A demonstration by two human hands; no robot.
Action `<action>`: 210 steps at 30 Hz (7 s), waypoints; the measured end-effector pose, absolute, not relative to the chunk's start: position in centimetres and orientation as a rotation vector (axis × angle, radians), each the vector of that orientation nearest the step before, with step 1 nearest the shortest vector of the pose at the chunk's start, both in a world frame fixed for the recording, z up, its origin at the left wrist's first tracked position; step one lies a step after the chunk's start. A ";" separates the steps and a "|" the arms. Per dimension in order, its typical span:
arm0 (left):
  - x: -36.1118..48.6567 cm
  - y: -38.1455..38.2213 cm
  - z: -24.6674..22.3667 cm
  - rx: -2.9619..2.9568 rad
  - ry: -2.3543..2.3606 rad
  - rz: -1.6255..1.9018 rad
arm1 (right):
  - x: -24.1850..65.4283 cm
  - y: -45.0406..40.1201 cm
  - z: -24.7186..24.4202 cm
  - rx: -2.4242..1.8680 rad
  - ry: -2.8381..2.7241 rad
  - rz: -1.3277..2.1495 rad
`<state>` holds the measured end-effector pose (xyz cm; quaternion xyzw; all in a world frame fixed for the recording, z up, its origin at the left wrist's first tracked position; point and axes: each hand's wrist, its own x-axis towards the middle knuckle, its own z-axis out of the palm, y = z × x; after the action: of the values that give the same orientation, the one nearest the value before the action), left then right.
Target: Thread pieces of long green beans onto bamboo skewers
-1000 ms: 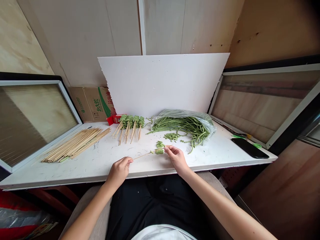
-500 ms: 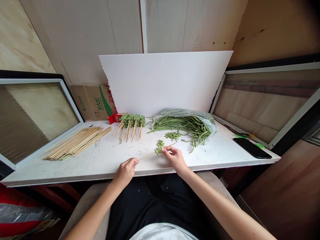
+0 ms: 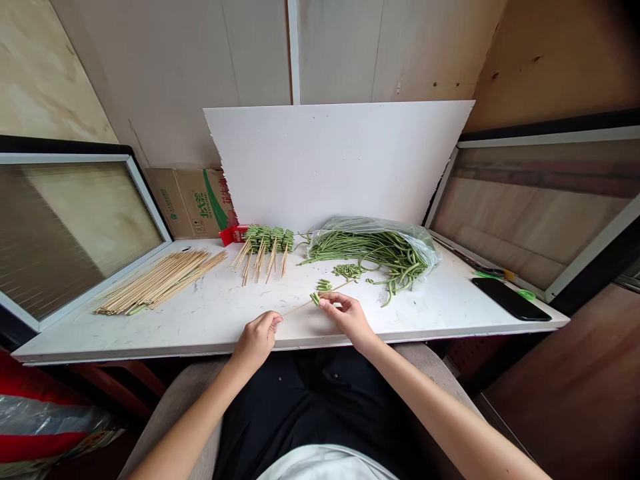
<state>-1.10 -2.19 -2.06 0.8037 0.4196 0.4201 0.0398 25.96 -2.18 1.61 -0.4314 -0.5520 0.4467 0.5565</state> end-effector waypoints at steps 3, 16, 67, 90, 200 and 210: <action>-2.1 -1.5 -2.0 2.428 1.361 1.295 | 27.2 -1.5 2.1 -1.066 -1.326 0.973; -0.5 -3.0 -1.2 2.507 1.238 1.232 | 25.1 -1.9 2.3 -1.056 -1.387 1.124; -2.1 -1.7 -1.2 2.631 1.262 1.330 | 26.5 -1.9 3.9 -1.010 -1.411 1.165; -3.2 0.2 -2.1 2.373 1.392 1.364 | 28.5 0.2 1.1 -1.386 -2.180 -0.125; -3.0 -0.3 -2.0 2.335 1.326 1.506 | 31.3 1.2 2.0 -0.960 -1.000 1.185; -3.3 -0.5 -2.5 2.413 1.242 1.435 | 31.1 1.8 1.0 -1.002 -1.085 1.007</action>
<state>-3.29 -0.52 -2.46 0.7856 0.4042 0.4672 0.0357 31.14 1.84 0.97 -0.4370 -0.4731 0.4390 0.6265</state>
